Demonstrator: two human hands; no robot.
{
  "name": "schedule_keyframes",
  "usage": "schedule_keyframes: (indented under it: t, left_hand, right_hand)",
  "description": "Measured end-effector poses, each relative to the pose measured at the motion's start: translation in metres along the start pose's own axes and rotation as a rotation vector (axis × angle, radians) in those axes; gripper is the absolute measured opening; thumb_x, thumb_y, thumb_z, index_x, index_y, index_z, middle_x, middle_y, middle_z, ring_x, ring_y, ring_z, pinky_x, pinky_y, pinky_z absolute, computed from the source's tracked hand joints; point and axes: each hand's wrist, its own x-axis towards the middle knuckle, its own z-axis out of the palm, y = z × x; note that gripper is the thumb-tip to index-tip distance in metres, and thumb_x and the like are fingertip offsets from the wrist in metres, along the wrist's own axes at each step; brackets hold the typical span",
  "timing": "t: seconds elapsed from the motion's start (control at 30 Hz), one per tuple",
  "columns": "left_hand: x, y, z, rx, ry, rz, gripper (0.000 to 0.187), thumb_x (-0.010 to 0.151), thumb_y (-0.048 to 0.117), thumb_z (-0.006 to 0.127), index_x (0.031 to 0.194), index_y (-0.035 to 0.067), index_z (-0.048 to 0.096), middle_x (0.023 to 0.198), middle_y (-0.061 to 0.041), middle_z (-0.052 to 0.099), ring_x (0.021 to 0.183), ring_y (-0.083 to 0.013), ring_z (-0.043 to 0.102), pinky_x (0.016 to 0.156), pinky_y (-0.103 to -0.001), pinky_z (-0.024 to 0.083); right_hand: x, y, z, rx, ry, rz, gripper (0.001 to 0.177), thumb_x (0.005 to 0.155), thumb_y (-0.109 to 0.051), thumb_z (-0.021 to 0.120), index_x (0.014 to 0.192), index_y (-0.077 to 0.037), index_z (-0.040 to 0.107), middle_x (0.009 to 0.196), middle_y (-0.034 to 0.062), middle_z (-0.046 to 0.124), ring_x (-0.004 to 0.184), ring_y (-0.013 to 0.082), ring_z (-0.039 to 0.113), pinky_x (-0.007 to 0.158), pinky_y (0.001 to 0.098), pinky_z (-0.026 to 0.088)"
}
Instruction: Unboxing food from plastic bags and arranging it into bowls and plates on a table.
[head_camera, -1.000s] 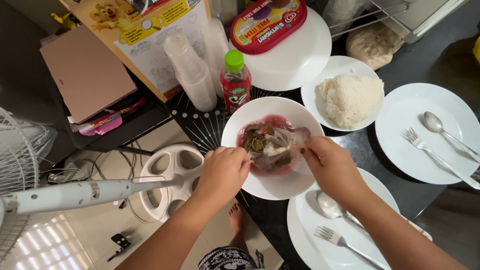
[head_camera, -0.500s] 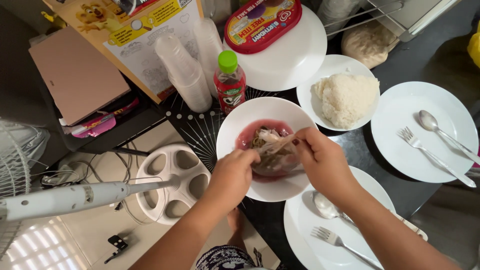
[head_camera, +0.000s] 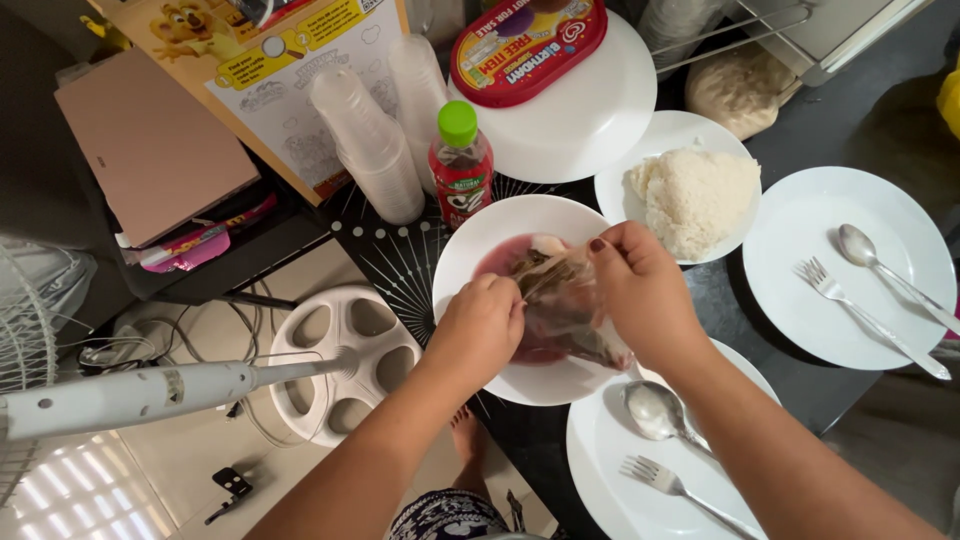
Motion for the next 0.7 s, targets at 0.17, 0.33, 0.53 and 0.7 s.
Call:
schedule_keyframes:
  t: [0.17, 0.33, 0.53, 0.7]
  left_hand:
    - [0.006, 0.008, -0.011, -0.128, -0.08, -0.141, 0.011, 0.088, 0.011, 0.064, 0.089, 0.001, 0.062, 0.095, -0.016, 0.066, 0.087, -0.0368, 0.064, 0.076, -0.044, 0.052]
    - [0.007, 0.024, -0.018, -0.297, -0.086, -0.165, 0.012, 0.087, 0.011, 0.063, 0.09, 0.0, 0.058, 0.092, -0.014, 0.063, 0.08, -0.0308, 0.063, 0.07, -0.039, 0.052]
    - [0.013, 0.027, -0.012, -0.37, -0.066, -0.157, 0.012, 0.087, 0.01, 0.063, 0.089, 0.0, 0.058, 0.088, -0.015, 0.063, 0.078, -0.0282, 0.063, 0.069, -0.038, 0.051]
    - [0.02, 0.041, -0.016, -0.446, -0.079, -0.223, 0.011, 0.088, 0.011, 0.062, 0.088, 0.0, 0.058, 0.085, -0.013, 0.064, 0.074, -0.0249, 0.063, 0.066, -0.037, 0.051]
  right_hand:
    - [0.011, 0.008, -0.008, 0.007, 0.035, 0.06, 0.018, 0.101, -0.023, 0.057, 0.098, -0.006, 0.06, 0.069, 0.0024, 0.057, 0.051, 0.0128, 0.052, 0.048, 0.0317, 0.047]
    - [0.012, 0.009, -0.012, 0.069, 0.065, 0.136, 0.019, 0.101, -0.025, 0.055, 0.096, -0.007, 0.057, 0.069, 0.0019, 0.06, 0.05, 0.013, 0.052, 0.046, 0.0317, 0.046]
    - [0.023, 0.033, -0.021, 0.178, 0.062, 0.202, 0.02, 0.101, -0.027, 0.058, 0.096, -0.008, 0.056, 0.067, 0.0031, 0.058, 0.048, 0.0132, 0.049, 0.045, 0.0309, 0.041]
    - [0.028, 0.04, -0.027, 0.282, 0.047, 0.261, 0.022, 0.1, -0.029, 0.062, 0.095, -0.008, 0.055, 0.067, 0.0019, 0.055, 0.048, 0.0135, 0.048, 0.043, 0.0313, 0.041]
